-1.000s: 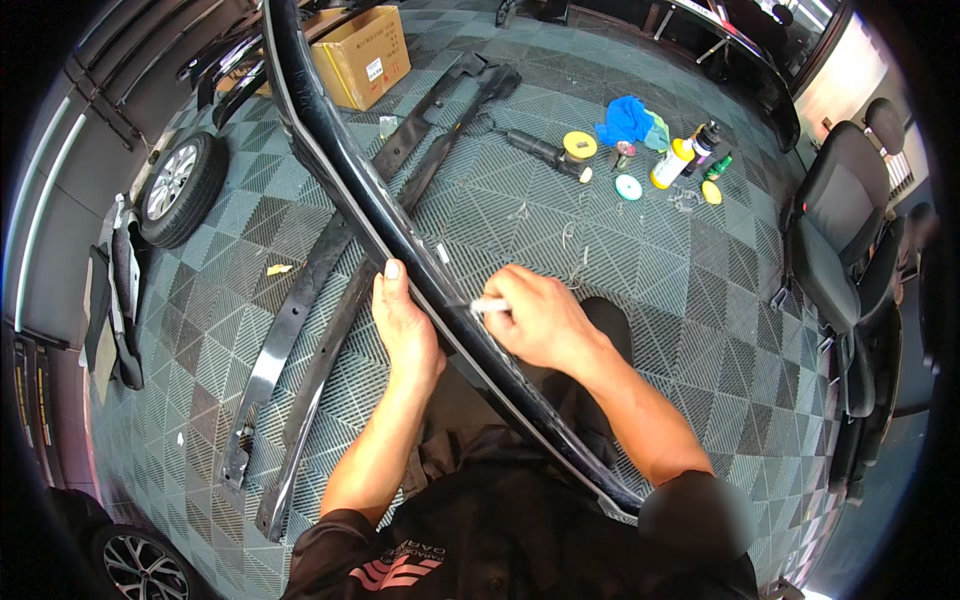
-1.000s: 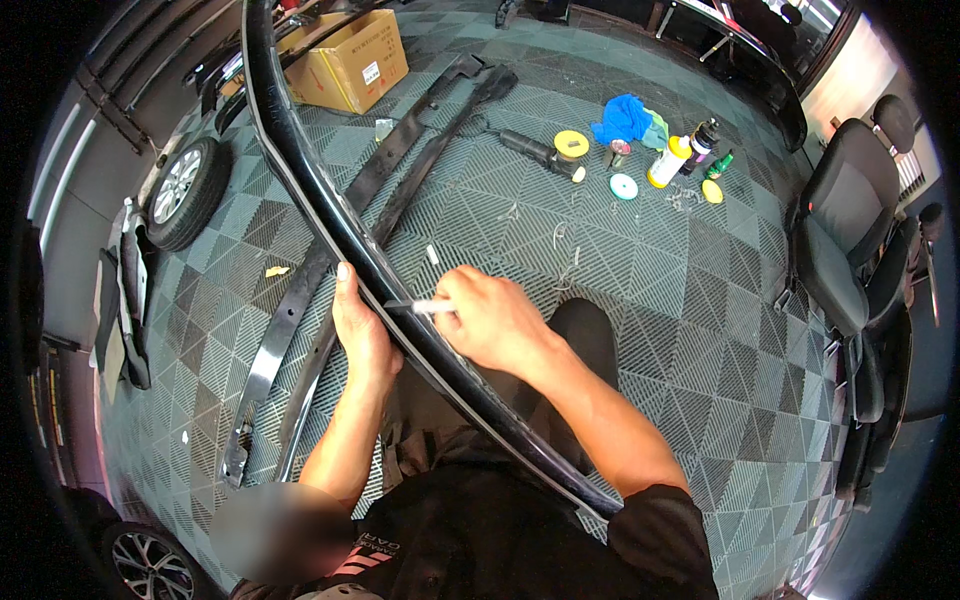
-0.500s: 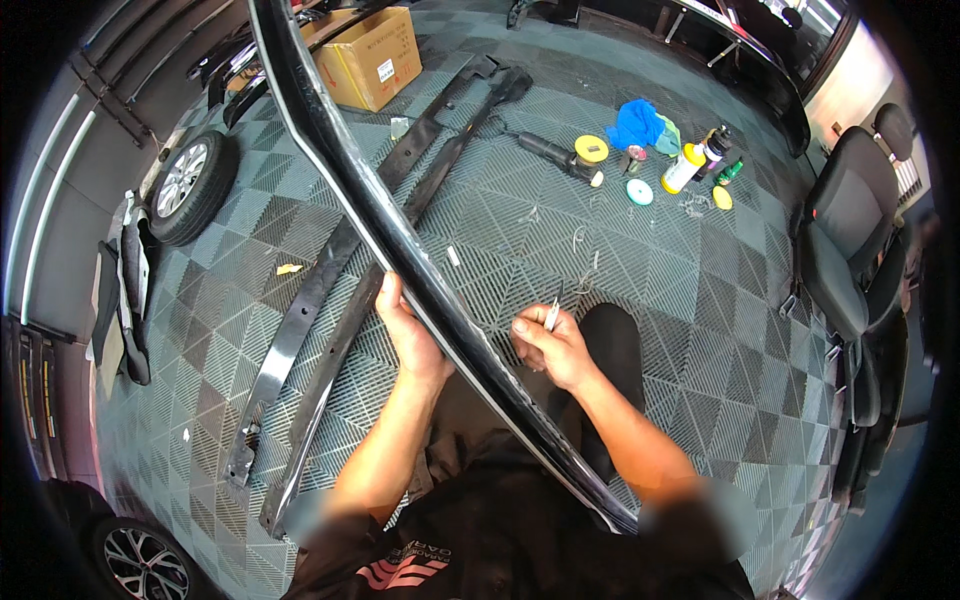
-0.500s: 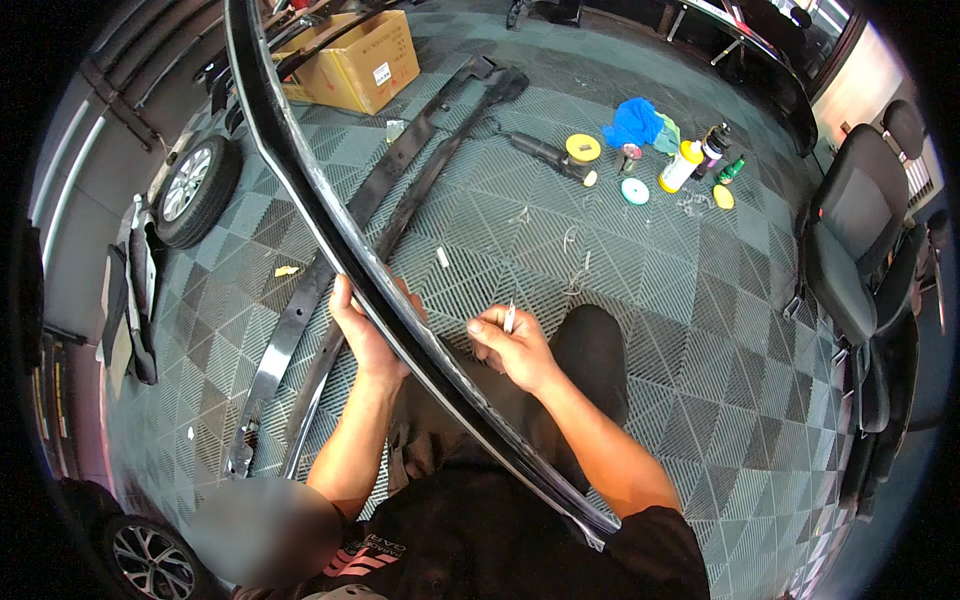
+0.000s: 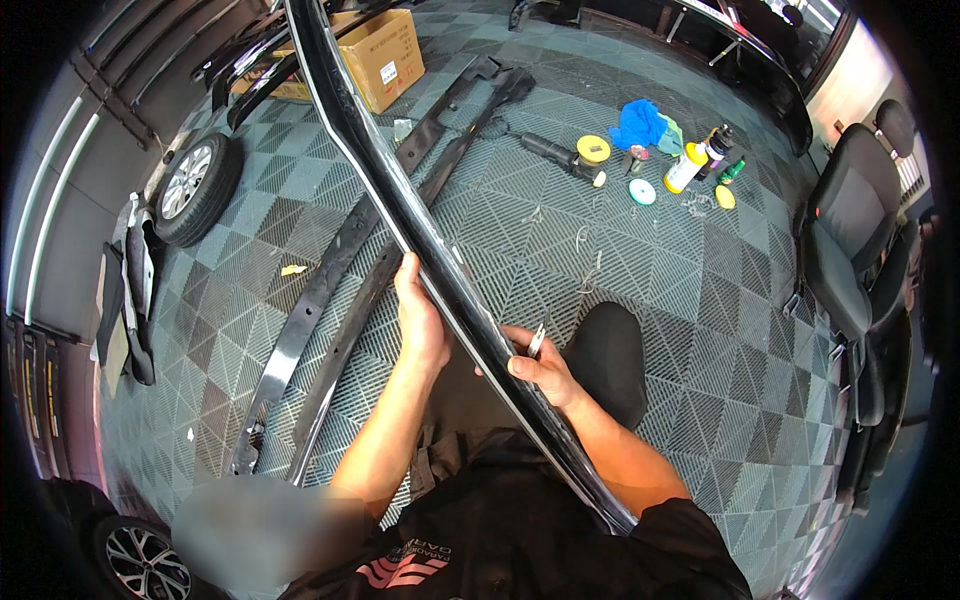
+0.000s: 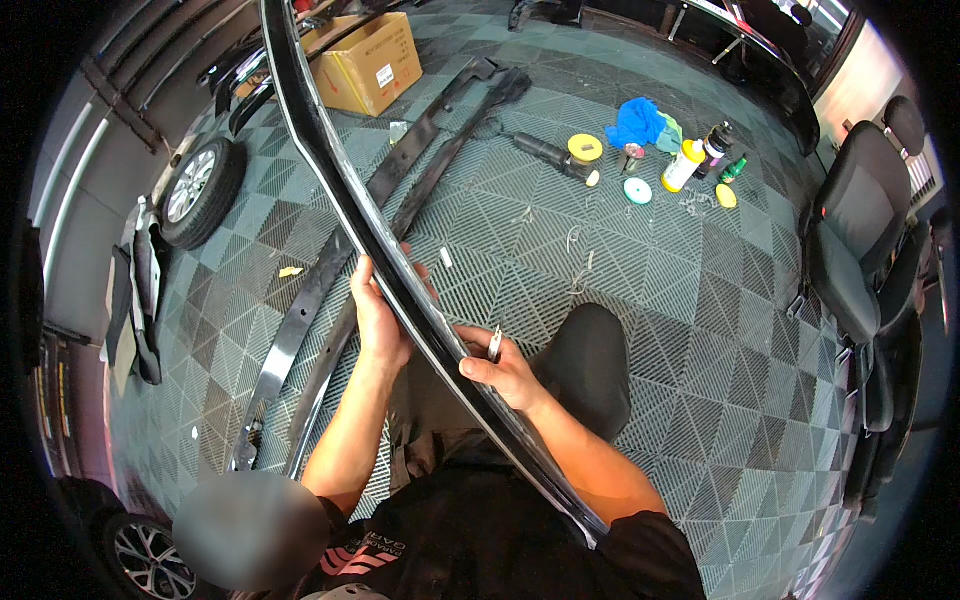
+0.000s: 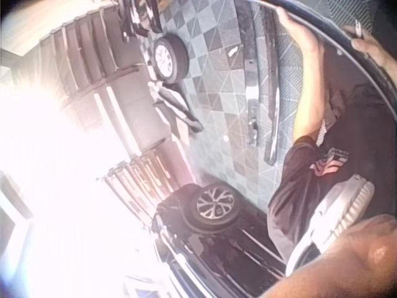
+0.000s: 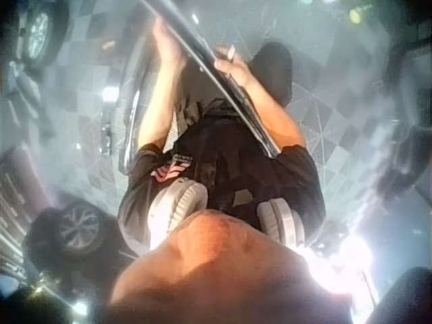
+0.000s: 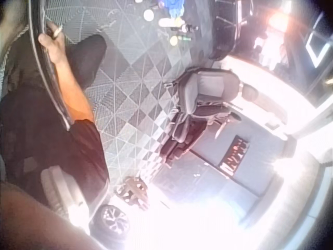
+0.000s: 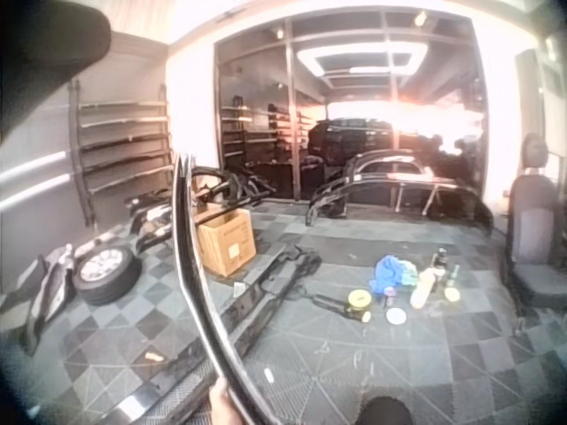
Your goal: The person sits on the floor and uses a small blade to trim excess material from the edges of a long black plastic trim piece. They rotate the piece to access different sides and continue cutting along the length of the part.
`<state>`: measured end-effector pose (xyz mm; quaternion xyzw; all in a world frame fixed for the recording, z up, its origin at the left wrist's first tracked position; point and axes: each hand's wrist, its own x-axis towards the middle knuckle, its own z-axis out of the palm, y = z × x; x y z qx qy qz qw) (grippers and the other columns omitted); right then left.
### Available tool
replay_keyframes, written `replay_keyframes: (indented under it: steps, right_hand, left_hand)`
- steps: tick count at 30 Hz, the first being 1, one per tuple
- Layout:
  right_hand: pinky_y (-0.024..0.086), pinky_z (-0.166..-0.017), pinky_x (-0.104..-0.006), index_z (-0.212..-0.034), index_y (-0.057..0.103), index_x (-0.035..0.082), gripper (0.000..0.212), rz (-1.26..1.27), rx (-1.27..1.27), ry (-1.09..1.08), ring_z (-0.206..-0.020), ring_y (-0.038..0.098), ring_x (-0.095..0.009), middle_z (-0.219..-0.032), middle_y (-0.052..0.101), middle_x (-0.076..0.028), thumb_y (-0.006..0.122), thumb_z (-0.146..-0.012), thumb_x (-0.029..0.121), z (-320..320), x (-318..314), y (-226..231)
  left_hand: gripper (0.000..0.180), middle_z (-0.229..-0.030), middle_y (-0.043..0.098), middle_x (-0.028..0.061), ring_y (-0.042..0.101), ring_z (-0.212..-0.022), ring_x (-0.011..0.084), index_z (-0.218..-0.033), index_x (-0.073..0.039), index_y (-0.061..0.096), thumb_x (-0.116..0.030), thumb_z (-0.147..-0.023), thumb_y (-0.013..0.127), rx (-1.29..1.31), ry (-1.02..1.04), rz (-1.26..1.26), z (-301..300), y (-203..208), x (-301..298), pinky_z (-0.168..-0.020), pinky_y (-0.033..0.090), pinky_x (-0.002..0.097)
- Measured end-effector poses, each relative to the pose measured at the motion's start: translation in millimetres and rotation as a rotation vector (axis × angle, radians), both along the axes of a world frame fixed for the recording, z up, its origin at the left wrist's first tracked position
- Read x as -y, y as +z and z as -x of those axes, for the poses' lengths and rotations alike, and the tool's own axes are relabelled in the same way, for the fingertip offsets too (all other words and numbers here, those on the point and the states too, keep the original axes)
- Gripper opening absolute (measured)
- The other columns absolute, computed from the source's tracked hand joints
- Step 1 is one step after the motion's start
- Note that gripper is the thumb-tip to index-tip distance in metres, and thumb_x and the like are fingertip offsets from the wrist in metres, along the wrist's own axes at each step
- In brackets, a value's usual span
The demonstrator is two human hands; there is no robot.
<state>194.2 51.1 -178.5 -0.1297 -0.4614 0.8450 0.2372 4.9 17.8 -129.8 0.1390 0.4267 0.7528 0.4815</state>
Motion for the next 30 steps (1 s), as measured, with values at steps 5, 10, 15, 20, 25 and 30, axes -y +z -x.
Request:
replay_keyframes:
  steps: [5, 10, 15, 20, 25, 30]
  right_hand:
    - [0.053, -0.079, -0.0253, -0.137, 0.053, -0.006, 0.075, 0.035, 0.02, -0.021, -0.091, 0.068, -0.013, -0.107, 0.072, -0.014, 0.077, -0.086, 0.043, -4.9, -2.9, 2.4]
    - [0.052, -0.079, -0.0247, -0.132, 0.056, -0.005, 0.066, 0.053, 0.037, 0.016, -0.091, 0.067, -0.012, -0.107, 0.072, -0.013, 0.076, -0.087, 0.039, -2.7, -6.2, 6.0]
    - [0.052, -0.079, -0.0245, -0.128, 0.058, -0.005, 0.059, -0.007, 0.047, -0.001, -0.091, 0.066, -0.011, -0.107, 0.072, -0.011, 0.073, -0.088, 0.035, 1.4, -7.9, 6.3]
    - [0.052, -0.079, -0.025, -0.124, 0.062, -0.004, 0.05, 0.014, 0.039, 0.001, -0.09, 0.065, -0.011, -0.104, 0.072, -0.009, 0.073, -0.089, 0.03, 1.8, -8.0, 4.4]
    - [0.051, -0.084, -0.0235, -0.135, 0.057, -0.006, 0.056, 0.067, 0.082, 0.041, -0.095, 0.063, -0.008, -0.11, 0.069, -0.004, 0.076, -0.09, 0.021, 0.0, -13.4, -0.3]
    - [0.051, -0.08, -0.0228, -0.134, 0.058, -0.004, 0.053, 0.05, 0.095, 0.04, -0.091, 0.063, -0.007, -0.106, 0.069, -0.002, 0.076, -0.09, 0.021, 7.1, -14.4, 0.4]
  left_hand:
    - [0.065, -0.143, 0.045, 0.0195, 0.044, -0.13, 0.0349, -0.145, -0.008, 0.046, -0.019, -0.088, 0.074, -1.514, 0.425, 0.094, -8.0, 23.3, 24.8, -0.109, 0.035, 0.047]
    - [0.038, -0.134, 0.055, 0.0143, 0.045, -0.127, 0.0378, -0.113, -0.015, 0.073, -0.013, -0.076, 0.081, -1.981, 0.093, -0.059, -2.9, 47.9, 33.8, -0.106, 0.035, 0.0526]
    - [0.031, -0.122, 0.063, 0.0062, 0.051, -0.12, 0.0316, -0.105, -0.014, 0.075, -0.014, -0.074, 0.082, -2.103, 0.166, -0.146, 0.8, 45.0, 32.1, -0.103, 0.035, 0.0526]
    - [0.024, -0.114, 0.064, 0.0021, 0.054, -0.117, 0.028, -0.097, -0.014, 0.075, -0.013, -0.074, 0.082, -2.137, 0.121, -0.174, 4.4, 50.5, 30.2, -0.104, 0.034, 0.0527]
    - [0.025, -0.107, 0.062, 0.0013, 0.055, -0.115, 0.0242, -0.095, -0.013, 0.073, -0.014, -0.071, 0.079, -2.34, -0.021, -0.234, 14.9, 70.8, 22.6, -0.106, 0.034, 0.0523]
    - [0.027, -0.115, 0.061, 0.005, 0.053, -0.12, 0.0237, -0.095, -0.007, 0.07, -0.025, -0.076, 0.065, -2.694, -0.206, -0.407, 26.3, 81.3, 6.6, -0.106, 0.039, 0.0509]
